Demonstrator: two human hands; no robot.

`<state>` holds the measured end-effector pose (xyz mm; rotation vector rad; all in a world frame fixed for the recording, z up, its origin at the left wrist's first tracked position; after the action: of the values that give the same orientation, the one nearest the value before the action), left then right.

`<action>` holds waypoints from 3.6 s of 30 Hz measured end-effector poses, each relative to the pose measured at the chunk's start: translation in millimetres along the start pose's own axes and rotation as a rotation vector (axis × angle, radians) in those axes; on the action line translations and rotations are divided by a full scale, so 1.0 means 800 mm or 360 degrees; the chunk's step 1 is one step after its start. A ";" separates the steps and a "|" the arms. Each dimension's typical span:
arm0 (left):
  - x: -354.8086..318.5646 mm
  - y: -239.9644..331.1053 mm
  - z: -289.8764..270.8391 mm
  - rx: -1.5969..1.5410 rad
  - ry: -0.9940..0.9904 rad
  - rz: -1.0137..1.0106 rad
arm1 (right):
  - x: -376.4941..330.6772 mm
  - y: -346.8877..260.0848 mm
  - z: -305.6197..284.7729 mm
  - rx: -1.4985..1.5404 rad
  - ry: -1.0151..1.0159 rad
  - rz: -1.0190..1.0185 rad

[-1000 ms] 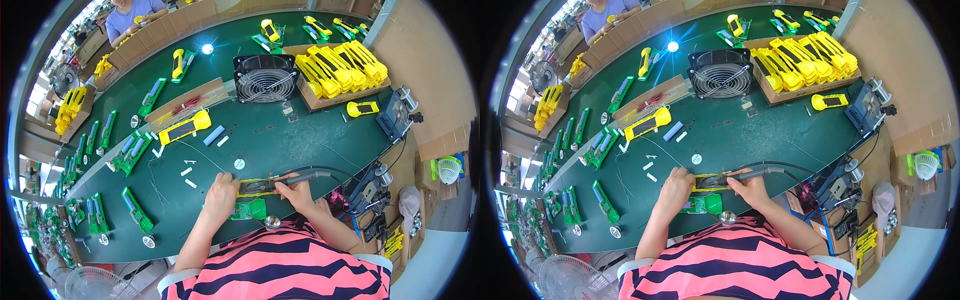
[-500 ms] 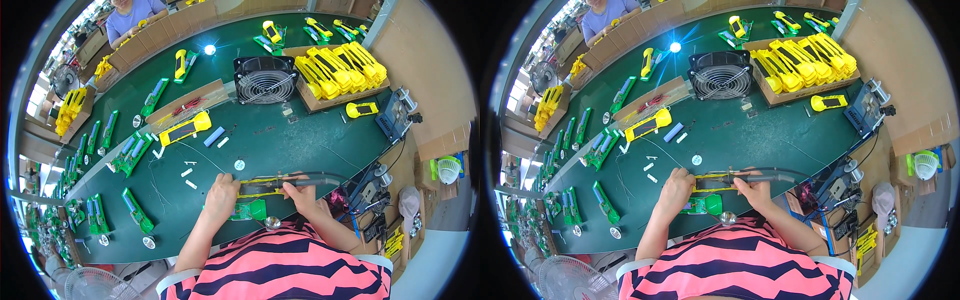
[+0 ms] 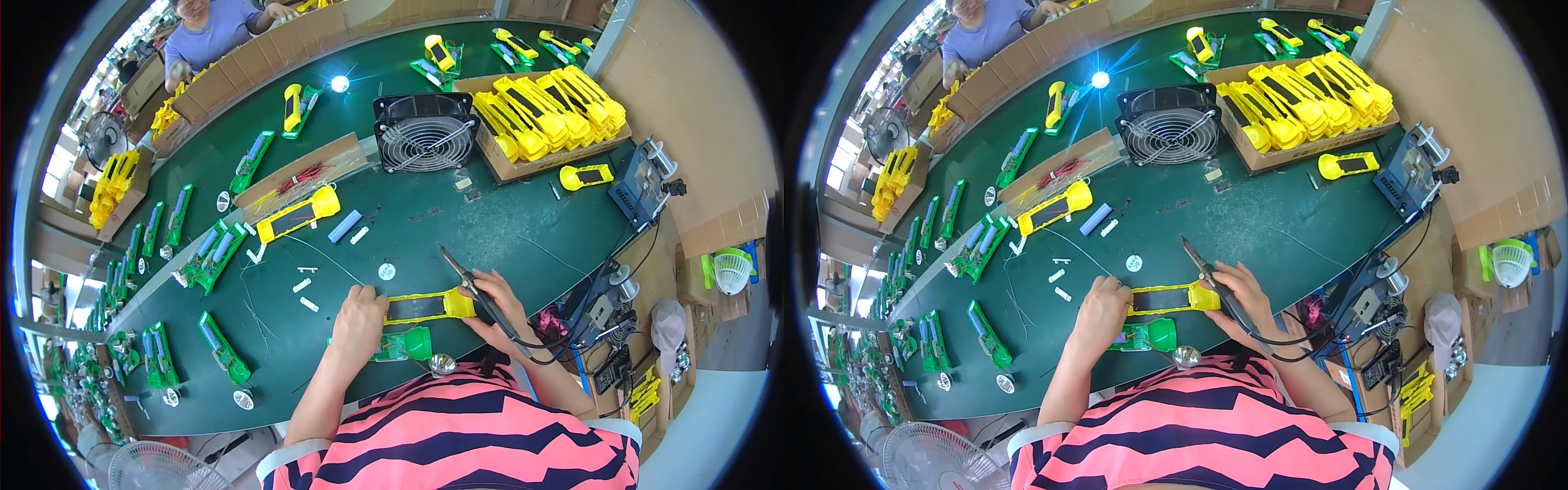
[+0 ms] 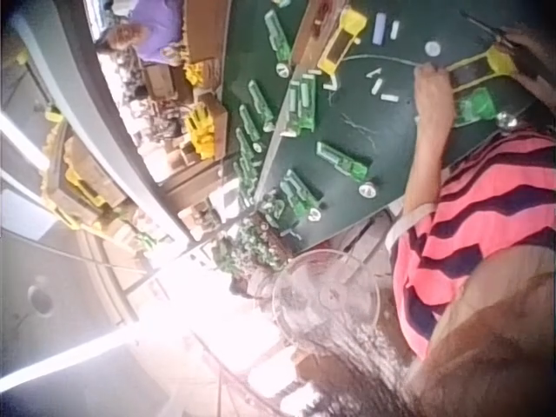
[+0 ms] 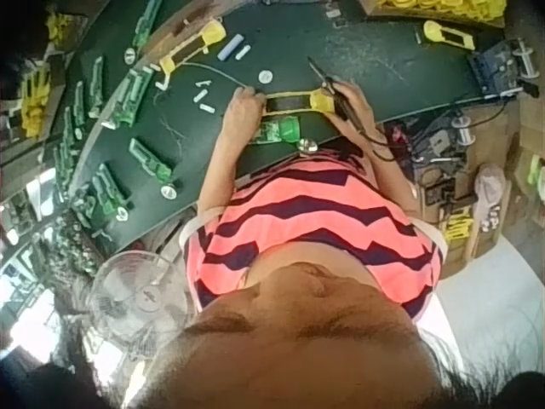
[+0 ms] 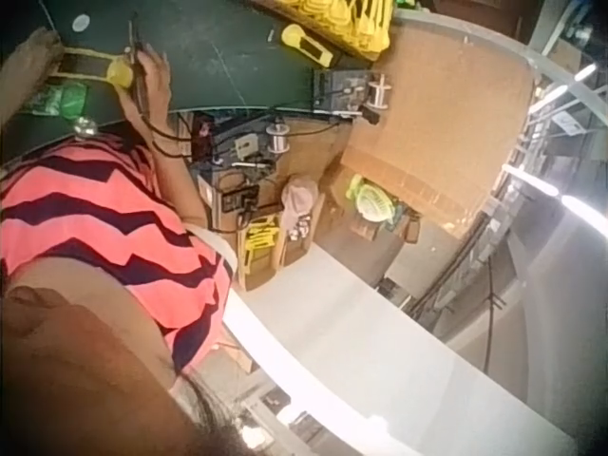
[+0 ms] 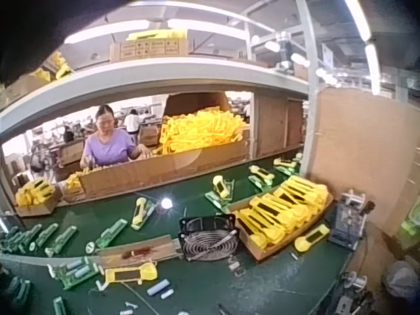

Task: Soldering internal wiring and components to assemble portable handheld lights on a factory production line.

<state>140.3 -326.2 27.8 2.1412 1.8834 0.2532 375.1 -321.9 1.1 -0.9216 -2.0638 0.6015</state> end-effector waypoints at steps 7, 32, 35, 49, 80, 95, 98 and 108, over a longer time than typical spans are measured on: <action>0.000 0.003 -0.002 -0.0011 0.0009 0.0047 | -0.003 0.005 0.005 0.0110 -0.0097 0.0106; -0.045 0.044 0.021 -0.0476 0.0469 0.0183 | 0.001 0.006 0.007 0.0291 -0.0100 0.0099; -0.038 0.055 0.023 -0.0548 0.0549 0.0229 | 0.010 0.005 0.013 0.0397 -0.0057 0.0019; -0.011 0.038 0.027 -0.0312 0.0097 -0.0196 | 0.018 0.010 -0.021 0.0919 0.0110 0.0099; -0.005 0.038 0.030 -0.0132 0.0026 -0.0191 | 0.022 -0.010 -0.021 0.0950 0.0110 0.0287; -0.006 0.044 0.024 -0.0118 0.0034 -0.0208 | -0.010 -0.038 0.040 0.0504 -0.0303 -0.0042; -0.013 0.044 0.015 -0.0174 0.0057 -0.0118 | -0.008 -0.037 0.041 0.0537 -0.0310 -0.0140; -0.047 0.034 0.003 -0.0714 0.0505 -0.0019 | 0.031 -0.008 0.012 0.0454 -0.0424 -0.0230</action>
<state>161.4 -366.7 36.1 1.8613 1.7756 0.9627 354.3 -307.8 11.0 -0.5458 -2.1803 0.9528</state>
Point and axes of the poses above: each hand's wrist, its own x-axis towards the middle knuckle, its own z-axis out of the palm, y = z × x, the point moved 2 cm from there along x, towards the middle knuckle, and after that the axes turned 10 degrees about -z, right-handed, at the moved point
